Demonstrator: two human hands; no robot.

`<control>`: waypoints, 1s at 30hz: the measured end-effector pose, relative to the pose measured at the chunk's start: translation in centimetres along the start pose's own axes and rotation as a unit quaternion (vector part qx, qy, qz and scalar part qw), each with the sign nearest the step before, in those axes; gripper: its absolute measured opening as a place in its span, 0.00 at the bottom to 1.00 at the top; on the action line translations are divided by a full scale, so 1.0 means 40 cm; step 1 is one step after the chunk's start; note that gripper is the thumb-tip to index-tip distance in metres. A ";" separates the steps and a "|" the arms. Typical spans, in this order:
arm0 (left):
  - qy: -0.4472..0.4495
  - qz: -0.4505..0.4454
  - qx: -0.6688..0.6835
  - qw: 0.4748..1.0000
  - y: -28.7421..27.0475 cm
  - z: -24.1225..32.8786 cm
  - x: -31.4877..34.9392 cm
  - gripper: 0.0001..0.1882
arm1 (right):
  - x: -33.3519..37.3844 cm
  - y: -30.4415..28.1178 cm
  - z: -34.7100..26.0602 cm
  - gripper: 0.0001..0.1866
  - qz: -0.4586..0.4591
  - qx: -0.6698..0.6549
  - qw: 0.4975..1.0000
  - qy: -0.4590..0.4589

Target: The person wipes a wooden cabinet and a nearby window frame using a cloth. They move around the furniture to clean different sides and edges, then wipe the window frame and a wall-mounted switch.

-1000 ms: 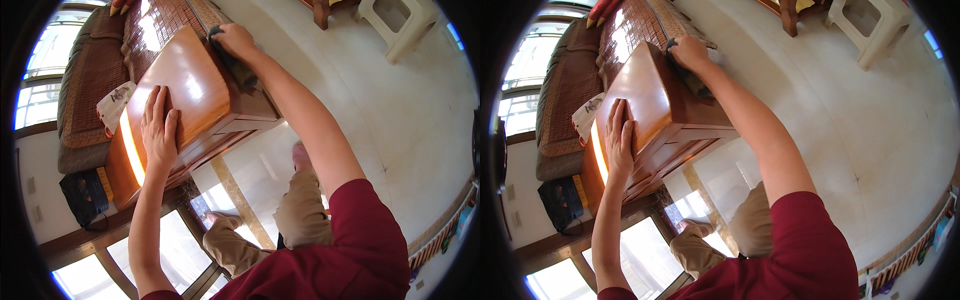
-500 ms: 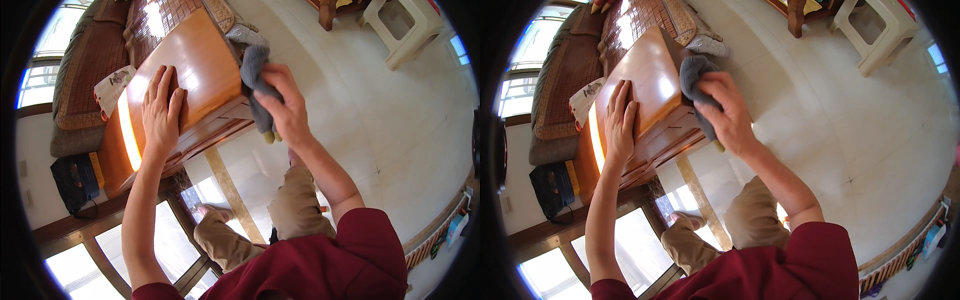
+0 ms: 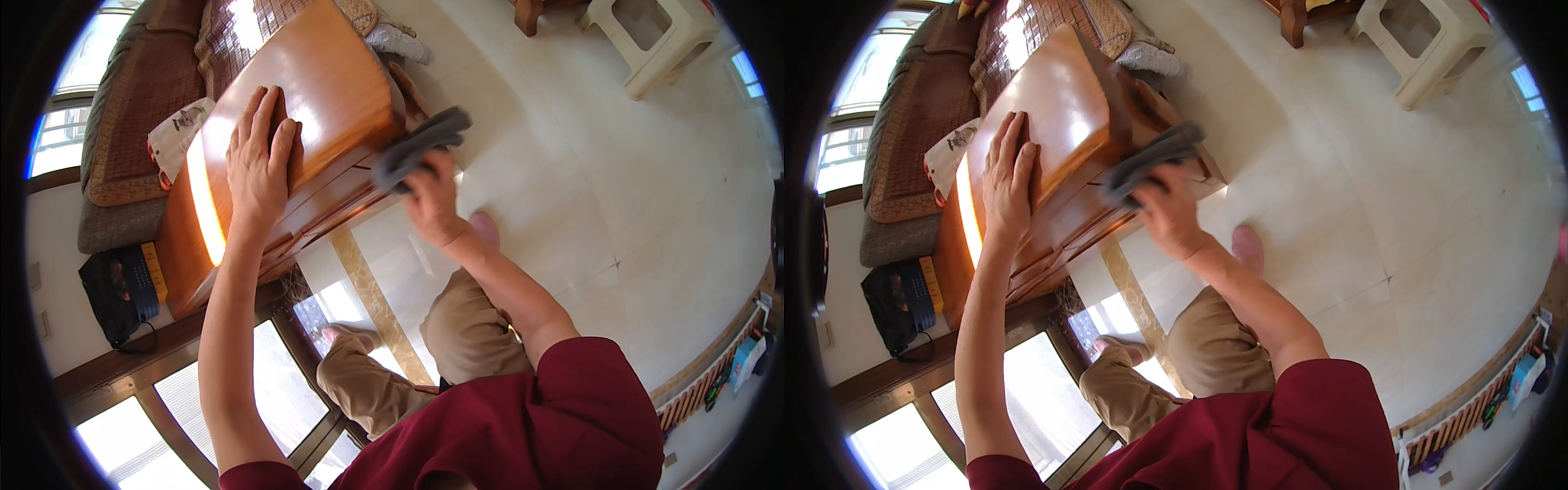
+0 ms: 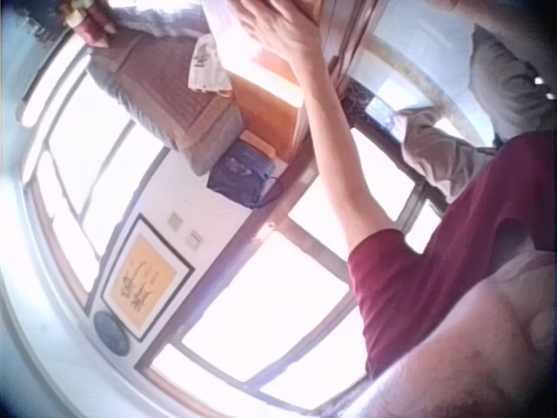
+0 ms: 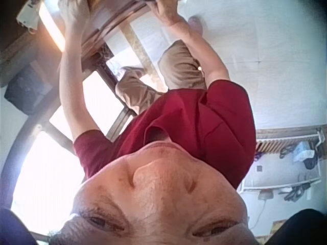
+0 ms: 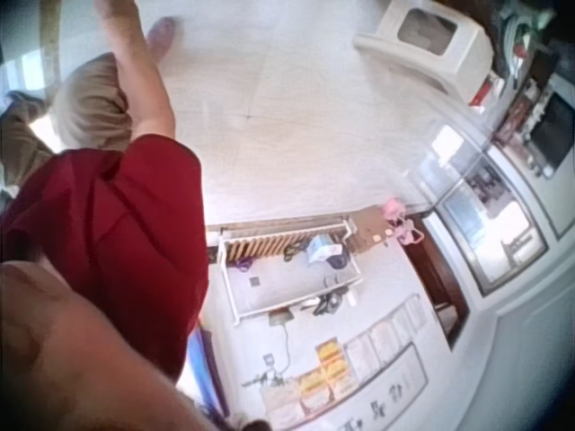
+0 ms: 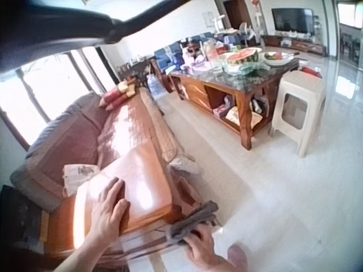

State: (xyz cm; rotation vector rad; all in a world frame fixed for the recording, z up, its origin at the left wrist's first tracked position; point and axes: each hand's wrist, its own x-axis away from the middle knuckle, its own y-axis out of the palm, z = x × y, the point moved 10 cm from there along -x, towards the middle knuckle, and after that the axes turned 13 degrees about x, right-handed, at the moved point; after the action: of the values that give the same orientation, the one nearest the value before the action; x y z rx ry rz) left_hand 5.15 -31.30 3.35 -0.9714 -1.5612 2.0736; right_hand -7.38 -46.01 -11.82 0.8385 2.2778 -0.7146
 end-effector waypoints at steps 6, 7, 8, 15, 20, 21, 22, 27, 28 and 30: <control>-0.049 0.012 0.033 0.998 0.011 -0.022 -0.017 0.25 | 0.238 0.091 0.281 0.20 -0.054 -0.046 0.964 0.256; -0.033 0.004 0.015 0.999 0.009 -0.015 -0.006 0.25 | 0.293 0.111 0.339 0.20 -0.058 -0.132 0.914 0.380; -0.015 -0.004 -0.003 1.000 0.005 -0.004 0.003 0.25 | 0.360 0.137 0.381 0.19 -0.060 -0.214 0.840 0.494; -0.032 0.012 0.019 0.999 0.007 -0.015 -0.013 0.24 | 0.465 0.217 0.444 0.28 -0.025 -0.288 0.656 0.697; -0.043 0.027 0.044 0.998 0.005 -0.027 -0.003 0.21 | 0.225 0.145 0.194 0.29 -0.022 -0.375 0.725 0.578; 0.067 0.016 -0.034 0.997 0.004 0.020 0.001 0.18 | 0.157 0.114 0.131 0.27 -0.030 -0.378 0.773 0.508; 0.074 0.019 -0.036 0.996 0.004 0.023 -0.001 0.16 | 0.147 0.118 0.124 0.26 -0.035 -0.377 0.788 0.486; 0.045 -0.001 -0.044 0.998 0.011 -0.020 0.016 0.20 | 0.297 0.173 0.247 0.26 -0.012 -0.301 0.774 0.556; 0.030 -0.005 -0.033 0.999 0.011 -0.033 0.017 0.22 | 0.386 0.214 0.322 0.29 -0.012 -0.283 0.744 0.605; -0.013 -0.013 -0.010 1.000 0.017 -0.063 0.014 0.26 | 0.543 0.286 0.442 0.34 -0.031 -0.274 0.680 0.679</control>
State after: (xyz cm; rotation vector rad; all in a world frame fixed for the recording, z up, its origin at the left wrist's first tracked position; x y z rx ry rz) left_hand 6.62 -29.42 2.15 -0.9298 -1.6030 2.0657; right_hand -6.64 -41.80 -41.77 1.1338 3.4288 1.0118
